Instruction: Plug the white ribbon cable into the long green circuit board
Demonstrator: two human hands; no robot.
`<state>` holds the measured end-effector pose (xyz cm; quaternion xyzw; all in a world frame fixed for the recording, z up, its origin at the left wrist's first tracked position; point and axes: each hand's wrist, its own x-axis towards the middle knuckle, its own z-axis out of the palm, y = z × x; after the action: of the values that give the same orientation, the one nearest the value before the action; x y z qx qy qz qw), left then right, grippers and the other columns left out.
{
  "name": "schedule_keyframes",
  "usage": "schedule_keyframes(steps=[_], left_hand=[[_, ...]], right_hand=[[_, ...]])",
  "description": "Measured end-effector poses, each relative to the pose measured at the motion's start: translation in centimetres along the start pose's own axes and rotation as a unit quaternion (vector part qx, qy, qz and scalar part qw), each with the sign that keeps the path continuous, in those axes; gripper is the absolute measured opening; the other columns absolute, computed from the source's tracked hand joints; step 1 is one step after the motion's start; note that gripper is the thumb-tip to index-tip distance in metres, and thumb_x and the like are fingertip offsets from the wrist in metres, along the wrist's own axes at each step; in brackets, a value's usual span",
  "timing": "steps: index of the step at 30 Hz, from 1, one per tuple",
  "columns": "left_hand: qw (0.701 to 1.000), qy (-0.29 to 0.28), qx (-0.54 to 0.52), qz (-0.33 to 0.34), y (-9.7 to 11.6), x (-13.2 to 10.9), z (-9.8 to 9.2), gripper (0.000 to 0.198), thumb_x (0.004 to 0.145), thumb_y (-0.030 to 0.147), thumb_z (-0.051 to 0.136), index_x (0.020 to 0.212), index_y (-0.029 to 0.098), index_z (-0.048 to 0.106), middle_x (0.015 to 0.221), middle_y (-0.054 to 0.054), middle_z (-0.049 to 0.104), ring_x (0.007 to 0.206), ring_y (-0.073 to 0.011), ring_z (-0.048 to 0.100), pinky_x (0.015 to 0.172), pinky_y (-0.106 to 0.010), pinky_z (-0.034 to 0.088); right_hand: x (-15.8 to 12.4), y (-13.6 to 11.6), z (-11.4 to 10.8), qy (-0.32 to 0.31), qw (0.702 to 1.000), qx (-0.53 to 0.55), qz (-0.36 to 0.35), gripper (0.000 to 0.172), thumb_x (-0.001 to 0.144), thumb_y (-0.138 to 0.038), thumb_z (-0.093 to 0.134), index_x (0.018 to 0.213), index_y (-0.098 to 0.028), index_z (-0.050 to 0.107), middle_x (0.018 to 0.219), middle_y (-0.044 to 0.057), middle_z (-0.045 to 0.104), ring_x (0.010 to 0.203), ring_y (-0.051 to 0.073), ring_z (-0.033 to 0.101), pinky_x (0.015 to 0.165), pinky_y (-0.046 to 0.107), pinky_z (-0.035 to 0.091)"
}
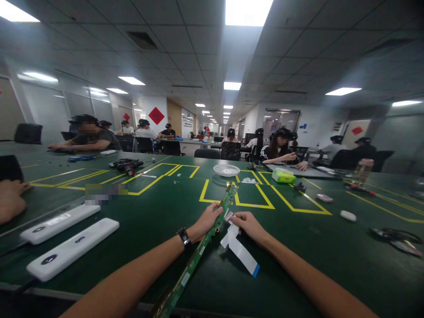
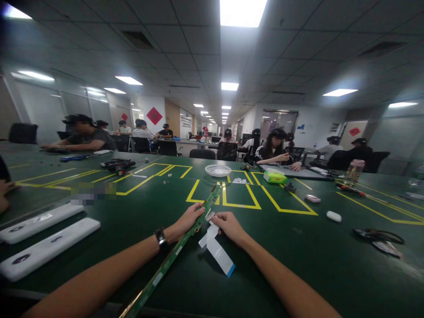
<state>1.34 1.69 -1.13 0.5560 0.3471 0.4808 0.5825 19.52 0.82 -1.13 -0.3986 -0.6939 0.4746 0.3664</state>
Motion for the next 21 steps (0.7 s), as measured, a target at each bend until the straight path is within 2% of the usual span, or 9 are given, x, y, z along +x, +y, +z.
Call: schedule_keyframes(steps=[9,16,21], left_hand=[[1.0,0.017,0.008,0.007,0.02,0.02,-0.05,0.025,0.083,0.036,0.057,0.097,0.016,0.054,0.076,0.0,0.062,0.059,-0.0089,0.058,0.056,-0.018,0.047],[0.999,0.007,-0.004,-0.031,0.44,-0.41,0.37,0.024,0.084,0.037,0.056,0.097,0.017,0.051,0.063,0.005,0.056,0.046,-0.0065,0.051,0.049,-0.016,0.042],[1.0,-0.004,0.013,-0.017,0.3,-0.47,0.33,0.026,0.084,0.038,0.055,0.1,0.017,0.052,0.064,0.005,0.057,0.049,-0.0075,0.051,0.052,-0.018,0.042]], right_hand=[[-0.19,-0.56,0.09,-0.002,1.0,0.009,0.0,0.043,0.077,-0.055,0.06,0.062,-0.015,0.053,0.051,-0.004,0.049,0.046,0.007,0.043,0.046,0.02,0.03],[-0.16,-0.13,0.02,0.01,1.0,0.007,0.001,0.042,0.078,-0.055,0.058,0.065,-0.015,0.054,0.054,-0.004,0.051,0.047,0.007,0.043,0.047,0.02,0.031],[-0.02,0.19,0.02,0.015,1.0,0.003,0.003,0.042,0.078,-0.055,0.059,0.065,-0.015,0.055,0.053,-0.004,0.051,0.046,0.007,0.042,0.046,0.02,0.031]])
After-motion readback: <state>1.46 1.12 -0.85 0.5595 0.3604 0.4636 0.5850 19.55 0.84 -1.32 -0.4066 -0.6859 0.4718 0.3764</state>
